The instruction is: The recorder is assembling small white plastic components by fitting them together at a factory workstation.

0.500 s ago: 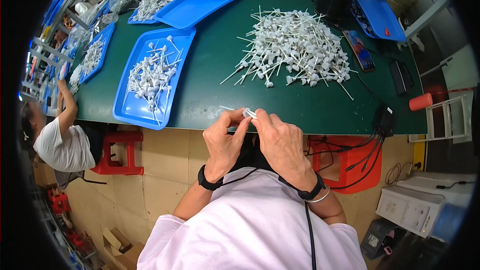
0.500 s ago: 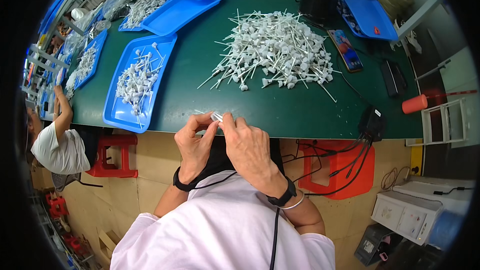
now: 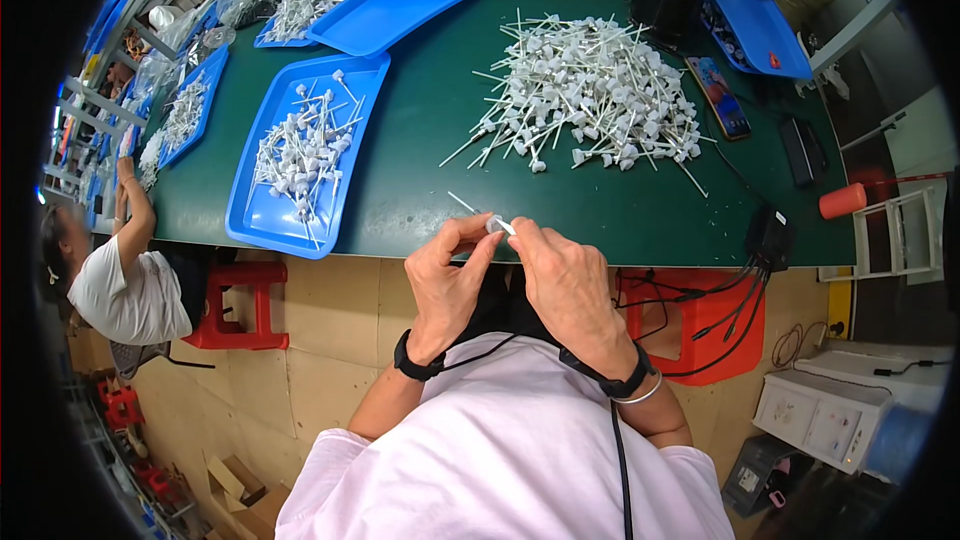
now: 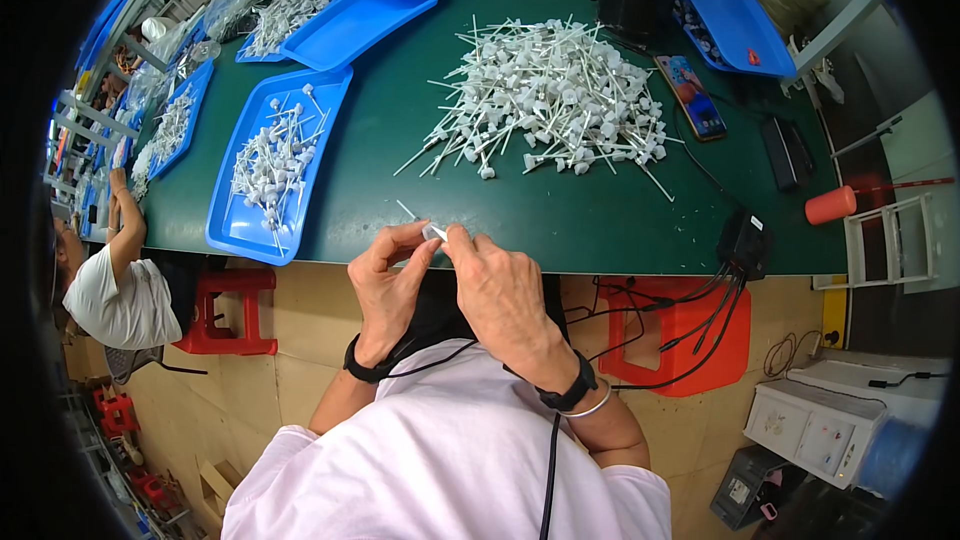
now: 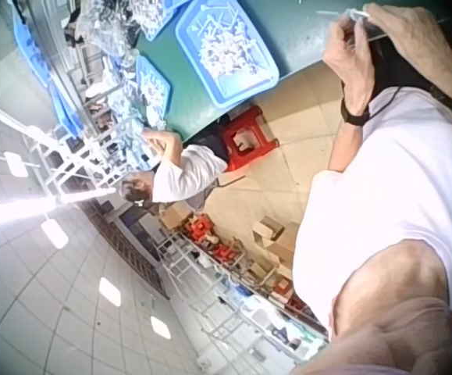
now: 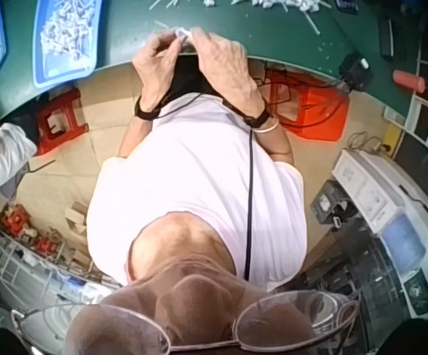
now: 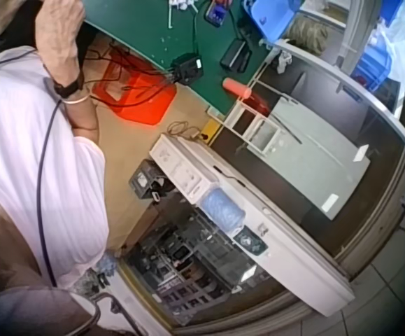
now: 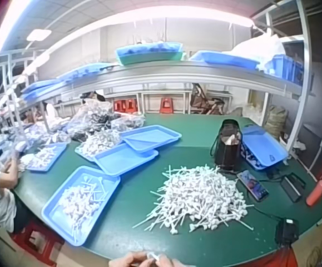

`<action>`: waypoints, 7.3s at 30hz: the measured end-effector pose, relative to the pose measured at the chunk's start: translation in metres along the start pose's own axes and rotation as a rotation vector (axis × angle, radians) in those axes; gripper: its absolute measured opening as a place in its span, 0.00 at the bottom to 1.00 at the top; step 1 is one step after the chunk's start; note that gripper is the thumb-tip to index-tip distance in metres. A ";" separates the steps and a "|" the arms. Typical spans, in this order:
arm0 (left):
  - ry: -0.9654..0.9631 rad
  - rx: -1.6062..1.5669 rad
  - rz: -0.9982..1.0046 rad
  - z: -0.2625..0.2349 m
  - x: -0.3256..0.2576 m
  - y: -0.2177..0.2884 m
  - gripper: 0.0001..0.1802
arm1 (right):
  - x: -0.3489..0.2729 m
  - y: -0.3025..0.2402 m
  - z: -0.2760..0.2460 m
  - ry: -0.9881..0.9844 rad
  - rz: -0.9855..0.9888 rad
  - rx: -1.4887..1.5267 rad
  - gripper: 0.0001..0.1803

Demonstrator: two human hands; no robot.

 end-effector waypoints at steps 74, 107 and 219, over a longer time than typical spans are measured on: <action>-0.212 -0.406 -0.184 -0.003 0.000 -0.019 0.13 | 0.013 0.044 -0.005 -0.448 0.359 0.869 0.17; -0.156 -0.378 -0.262 0.001 -0.003 -0.014 0.14 | 0.004 -0.012 -0.006 -0.201 -0.014 -0.305 0.15; -0.268 -0.558 -0.225 -0.008 0.016 -0.016 0.13 | 0.012 -0.005 -0.011 -0.016 -0.033 -0.016 0.07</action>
Point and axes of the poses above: each hand's wrist, its own x-axis towards the middle knuckle, its own z-axis out of the palm, y = z × x, the point moved 1 cm from there along x, towards the middle knuckle, and after that the axes turned 11 degrees about x, right-handed, at the moved point
